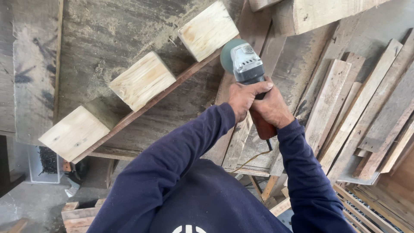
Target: The person uses an angle grinder with a sanding disc to smooth the surfaces of several small wooden blocks arranged on a workbench. They move the tool across each block, then reposition the blocks and continue sanding different areas.
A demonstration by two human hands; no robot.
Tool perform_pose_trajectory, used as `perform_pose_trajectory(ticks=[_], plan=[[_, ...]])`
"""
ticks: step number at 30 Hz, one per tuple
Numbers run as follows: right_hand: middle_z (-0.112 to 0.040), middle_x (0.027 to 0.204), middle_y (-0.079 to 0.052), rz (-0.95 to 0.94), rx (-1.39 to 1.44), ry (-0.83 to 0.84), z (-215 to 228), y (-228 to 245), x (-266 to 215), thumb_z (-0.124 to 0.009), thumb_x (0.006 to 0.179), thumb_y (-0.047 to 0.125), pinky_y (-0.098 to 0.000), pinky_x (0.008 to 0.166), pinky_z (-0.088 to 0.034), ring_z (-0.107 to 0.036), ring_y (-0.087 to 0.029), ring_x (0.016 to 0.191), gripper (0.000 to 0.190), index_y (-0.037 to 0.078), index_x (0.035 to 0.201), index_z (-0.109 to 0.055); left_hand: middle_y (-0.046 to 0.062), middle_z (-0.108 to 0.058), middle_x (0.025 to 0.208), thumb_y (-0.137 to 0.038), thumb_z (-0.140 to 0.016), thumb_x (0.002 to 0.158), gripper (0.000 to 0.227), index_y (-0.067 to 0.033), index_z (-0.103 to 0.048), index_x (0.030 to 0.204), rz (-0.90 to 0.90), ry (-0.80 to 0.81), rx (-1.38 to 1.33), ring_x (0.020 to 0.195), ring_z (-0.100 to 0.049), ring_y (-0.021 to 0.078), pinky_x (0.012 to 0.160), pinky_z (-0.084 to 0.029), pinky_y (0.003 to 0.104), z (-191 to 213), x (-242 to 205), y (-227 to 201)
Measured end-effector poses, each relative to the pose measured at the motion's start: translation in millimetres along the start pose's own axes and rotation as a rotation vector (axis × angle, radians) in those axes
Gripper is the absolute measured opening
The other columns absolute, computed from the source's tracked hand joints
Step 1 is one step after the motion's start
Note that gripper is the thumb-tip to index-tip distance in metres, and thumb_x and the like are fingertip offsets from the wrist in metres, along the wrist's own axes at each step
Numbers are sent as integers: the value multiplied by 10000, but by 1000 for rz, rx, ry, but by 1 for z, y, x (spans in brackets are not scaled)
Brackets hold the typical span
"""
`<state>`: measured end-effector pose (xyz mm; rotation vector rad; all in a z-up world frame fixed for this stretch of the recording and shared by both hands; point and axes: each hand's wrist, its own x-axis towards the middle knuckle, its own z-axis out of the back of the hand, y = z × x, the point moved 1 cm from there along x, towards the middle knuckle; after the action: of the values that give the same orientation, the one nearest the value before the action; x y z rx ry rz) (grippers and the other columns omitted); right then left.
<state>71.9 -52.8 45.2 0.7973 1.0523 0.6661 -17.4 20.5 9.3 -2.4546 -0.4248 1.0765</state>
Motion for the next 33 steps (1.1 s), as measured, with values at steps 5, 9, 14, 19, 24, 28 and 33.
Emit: perform_pose_trajectory(ticks=[5,9,14,19,24,28,33], plan=[[-667,1118,-144,-27,44,-96,6,-11,1,-758,808,184,-342,809,-593,-675,-188,941,592,-45,1299,-518,181,-768,976,-196,-879,700,429,55,-735,1016,27,53,97,859,-752,258,822,-621,382,-10,14,-4],[-681,1051,-112,56,160,-193,-16,-24,-25,-723,850,154,-294,717,-573,-676,-148,844,480,-34,1263,-568,210,-758,1016,-338,-867,758,555,102,-716,1060,58,38,284,894,-751,274,839,-612,375,8,-6,7],[-629,924,-87,-72,341,-333,-47,-56,-98,-703,812,134,-313,579,-552,-631,-176,675,474,10,1235,-530,148,-738,1065,-443,-831,780,627,24,-641,1152,-232,-188,707,941,-723,204,846,-598,326,81,-86,1],[-619,914,-79,-203,481,-464,-70,-84,-174,-714,791,152,-353,603,-634,-695,-205,693,484,35,1198,-478,194,-548,1357,-449,-844,832,723,-84,-554,1385,-507,-578,1285,1273,-546,305,1126,-495,448,170,-124,-53],[-626,850,-148,-257,654,-597,-112,-96,-216,-751,792,193,-356,513,-535,-622,-220,615,486,-1,1163,-505,311,-73,1628,-791,-884,510,1403,-186,-230,1593,-359,-435,2000,1501,-16,515,1120,-44,763,184,-106,-133],[-634,873,-92,-177,737,-850,-142,-113,-251,-769,768,205,-333,611,-596,-681,-199,685,490,42,1149,-508,336,-175,1632,-639,-901,522,1391,-247,-183,1647,-373,-343,2022,1464,-182,548,1149,-139,733,186,-87,-138],[-610,890,-70,-113,890,-995,-185,-105,-275,-776,759,211,-332,605,-589,-681,-191,691,503,41,1162,-529,422,-272,1553,-533,-908,550,1373,-298,-159,1678,-387,-315,2037,1436,-274,576,1137,-212,722,210,-77,-133]])
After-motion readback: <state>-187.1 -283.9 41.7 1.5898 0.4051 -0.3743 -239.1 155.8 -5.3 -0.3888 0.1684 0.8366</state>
